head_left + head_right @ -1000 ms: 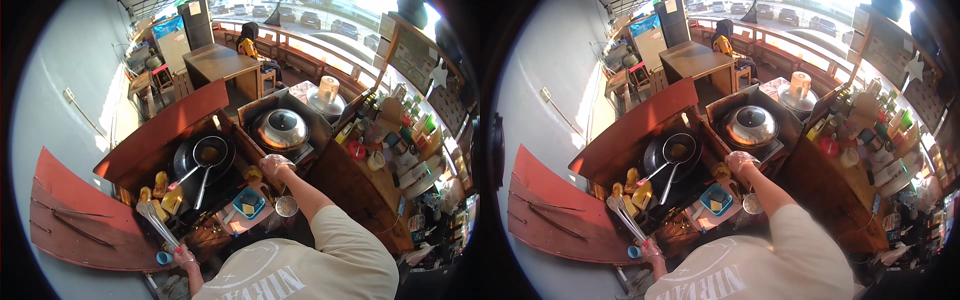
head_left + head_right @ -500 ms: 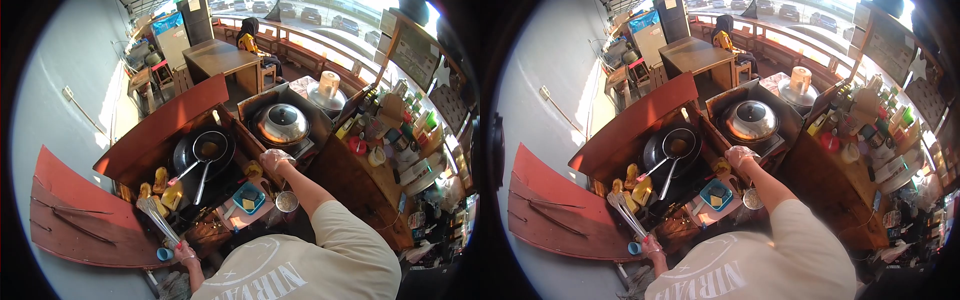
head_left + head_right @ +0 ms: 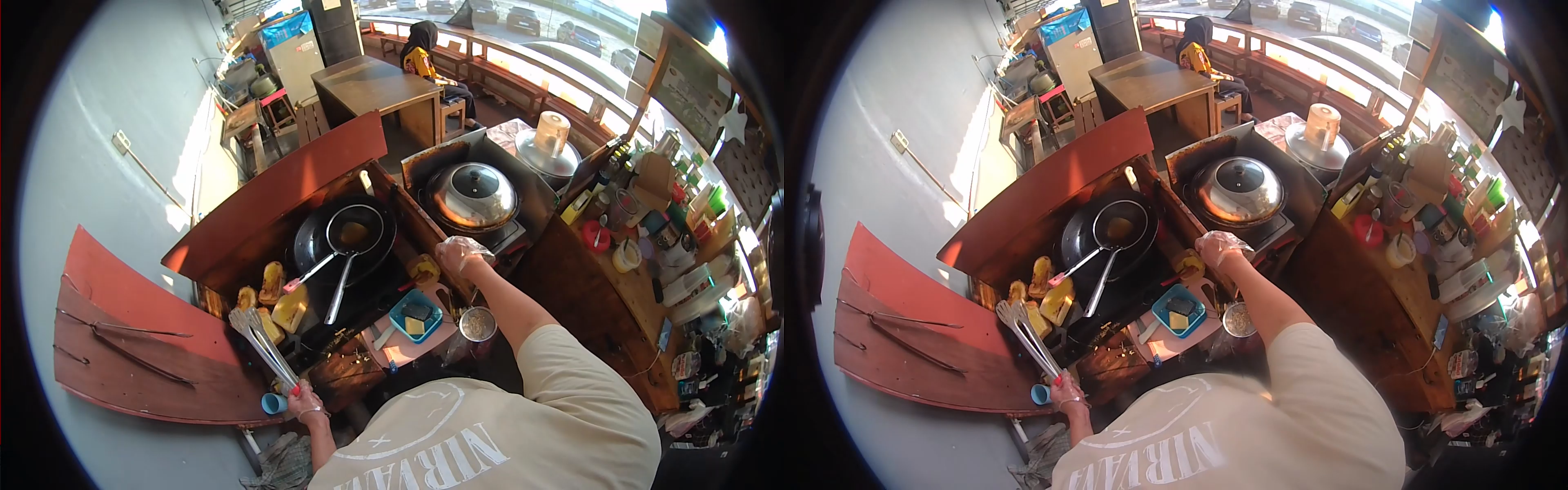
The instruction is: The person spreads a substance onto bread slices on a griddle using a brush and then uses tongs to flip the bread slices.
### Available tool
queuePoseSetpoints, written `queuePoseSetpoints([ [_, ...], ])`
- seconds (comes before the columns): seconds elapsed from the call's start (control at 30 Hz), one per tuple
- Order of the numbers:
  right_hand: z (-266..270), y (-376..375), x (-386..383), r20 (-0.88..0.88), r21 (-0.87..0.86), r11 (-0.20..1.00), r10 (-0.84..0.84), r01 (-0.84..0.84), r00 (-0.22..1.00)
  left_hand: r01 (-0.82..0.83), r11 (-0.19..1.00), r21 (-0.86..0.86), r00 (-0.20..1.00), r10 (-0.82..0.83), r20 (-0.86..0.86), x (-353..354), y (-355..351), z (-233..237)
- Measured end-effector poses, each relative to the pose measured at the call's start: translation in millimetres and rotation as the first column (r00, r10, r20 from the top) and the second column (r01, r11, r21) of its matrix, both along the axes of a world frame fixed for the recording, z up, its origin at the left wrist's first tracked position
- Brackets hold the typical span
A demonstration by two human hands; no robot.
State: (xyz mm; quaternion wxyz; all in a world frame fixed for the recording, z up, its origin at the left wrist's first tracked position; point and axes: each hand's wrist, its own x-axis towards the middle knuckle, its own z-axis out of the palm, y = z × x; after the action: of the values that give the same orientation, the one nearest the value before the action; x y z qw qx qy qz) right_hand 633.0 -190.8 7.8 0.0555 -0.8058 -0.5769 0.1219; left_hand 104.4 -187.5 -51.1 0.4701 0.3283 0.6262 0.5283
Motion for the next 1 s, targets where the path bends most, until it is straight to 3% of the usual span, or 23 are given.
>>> queuePoseSetpoints([
  [0.3, 9.0, -4.3, -4.3, 0.004, -0.015, 1.0, -0.02, 0.02, 1.0, -0.009, 0.998, -0.058, 1.0, 0.01, 0.027, 10.3, -5.0, 26.8],
  [0.77, 23.5, -7.7, -9.5, 0.005, -0.036, 0.999, -0.006, 0.006, 1.0, -0.024, 0.999, -0.025, 0.999, 0.024, -0.028, 11.7, -4.2, 13.1],
  [1.0, 13.9, -5.8, -4.5, -0.01, 0.01, 1.0, -0.014, 0.014, 1.0, -0.057, 0.997, -0.048, 0.997, 0.058, 0.04, 5.8, -6.5, 11.4],
])
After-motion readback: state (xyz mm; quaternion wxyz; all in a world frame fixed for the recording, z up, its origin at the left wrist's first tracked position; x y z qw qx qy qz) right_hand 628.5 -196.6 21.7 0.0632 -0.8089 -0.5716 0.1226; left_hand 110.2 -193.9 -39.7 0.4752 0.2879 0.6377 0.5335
